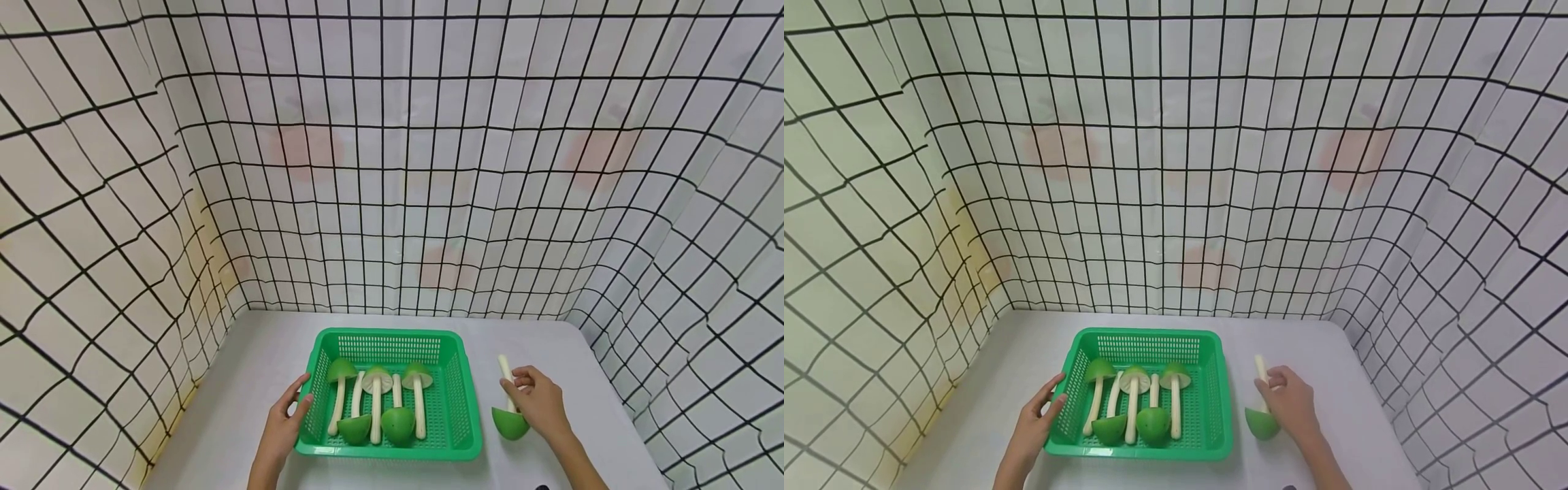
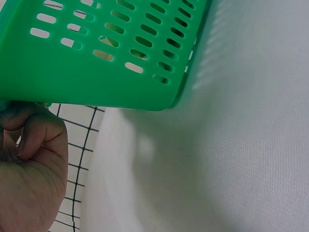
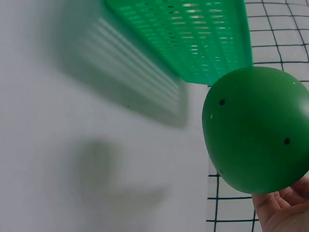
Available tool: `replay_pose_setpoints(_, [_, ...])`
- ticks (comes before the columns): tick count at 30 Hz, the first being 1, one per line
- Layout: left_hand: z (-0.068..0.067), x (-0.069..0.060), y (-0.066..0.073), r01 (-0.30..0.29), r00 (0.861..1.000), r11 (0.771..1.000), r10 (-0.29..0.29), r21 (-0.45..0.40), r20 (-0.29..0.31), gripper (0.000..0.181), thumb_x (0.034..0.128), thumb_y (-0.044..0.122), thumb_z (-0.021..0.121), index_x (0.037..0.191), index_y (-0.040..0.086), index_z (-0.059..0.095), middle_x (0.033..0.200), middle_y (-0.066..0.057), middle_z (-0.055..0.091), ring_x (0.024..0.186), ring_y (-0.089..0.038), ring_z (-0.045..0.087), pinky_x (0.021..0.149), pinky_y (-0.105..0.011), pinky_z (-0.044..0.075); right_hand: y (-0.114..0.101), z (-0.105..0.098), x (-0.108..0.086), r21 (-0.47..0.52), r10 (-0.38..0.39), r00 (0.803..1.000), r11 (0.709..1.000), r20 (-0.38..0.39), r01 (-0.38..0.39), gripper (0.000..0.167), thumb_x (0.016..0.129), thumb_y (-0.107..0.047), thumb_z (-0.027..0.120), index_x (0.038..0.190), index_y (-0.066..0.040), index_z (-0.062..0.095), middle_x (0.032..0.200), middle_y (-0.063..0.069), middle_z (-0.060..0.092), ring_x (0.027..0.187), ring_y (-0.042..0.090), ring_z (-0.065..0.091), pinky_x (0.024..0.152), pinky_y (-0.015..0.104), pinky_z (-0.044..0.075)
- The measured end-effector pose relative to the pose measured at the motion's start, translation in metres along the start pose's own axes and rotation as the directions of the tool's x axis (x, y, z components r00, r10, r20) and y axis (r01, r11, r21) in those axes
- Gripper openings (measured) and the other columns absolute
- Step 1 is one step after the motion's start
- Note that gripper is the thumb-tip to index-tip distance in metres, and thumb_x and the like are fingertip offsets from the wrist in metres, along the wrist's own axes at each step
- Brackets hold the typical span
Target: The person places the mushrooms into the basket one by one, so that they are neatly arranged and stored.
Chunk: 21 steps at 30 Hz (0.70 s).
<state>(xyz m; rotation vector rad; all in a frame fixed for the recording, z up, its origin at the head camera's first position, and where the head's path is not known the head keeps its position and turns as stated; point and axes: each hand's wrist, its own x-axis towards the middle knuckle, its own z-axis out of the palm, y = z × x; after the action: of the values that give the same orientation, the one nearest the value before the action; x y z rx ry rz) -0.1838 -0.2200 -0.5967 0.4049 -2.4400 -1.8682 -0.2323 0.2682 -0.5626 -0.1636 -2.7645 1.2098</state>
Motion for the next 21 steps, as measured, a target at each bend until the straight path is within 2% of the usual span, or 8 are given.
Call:
replay_pose_setpoints(9, [-0.001, 0.0, 0.0, 0.008, 1.0, 1.0, -0.008, 0.005, 0.006, 0.05, 0.1042, 0.024, 0.063, 0.153, 0.028, 0.05, 0.112, -0.013, 0.053, 0.094, -0.025, 0.056, 0.067, -0.028, 0.052, -0.025, -0.005, -0.001, 0.055, -0.028, 1.0, 0.998, 0.0, 0.028, 0.049, 0.094, -0.045, 0.074, 0.122, -0.005, 0.065, 0.107, 0.011, 0.071, 0.08, 0.009, 0.065, 0.058, 0.024, 0.056])
replay_pose_setpoints(21, [0.0, 0.0, 0.002, 0.024, 1.0, 1.0, -0.024, 0.018, 0.0, 0.051, 0.1045, 0.024, 0.062, 0.153, 0.029, 0.049, 0.113, -0.013, 0.053, 0.093, -0.022, 0.054, 0.066, -0.028, 0.051, -0.046, 0.002, 0.003, 0.129, -0.032, 0.999, 0.991, 0.013, 0.03, 0.049, 0.093, -0.045, 0.076, 0.123, -0.007, 0.065, 0.108, 0.012, 0.069, 0.079, 0.011, 0.068, 0.06, 0.024, 0.058])
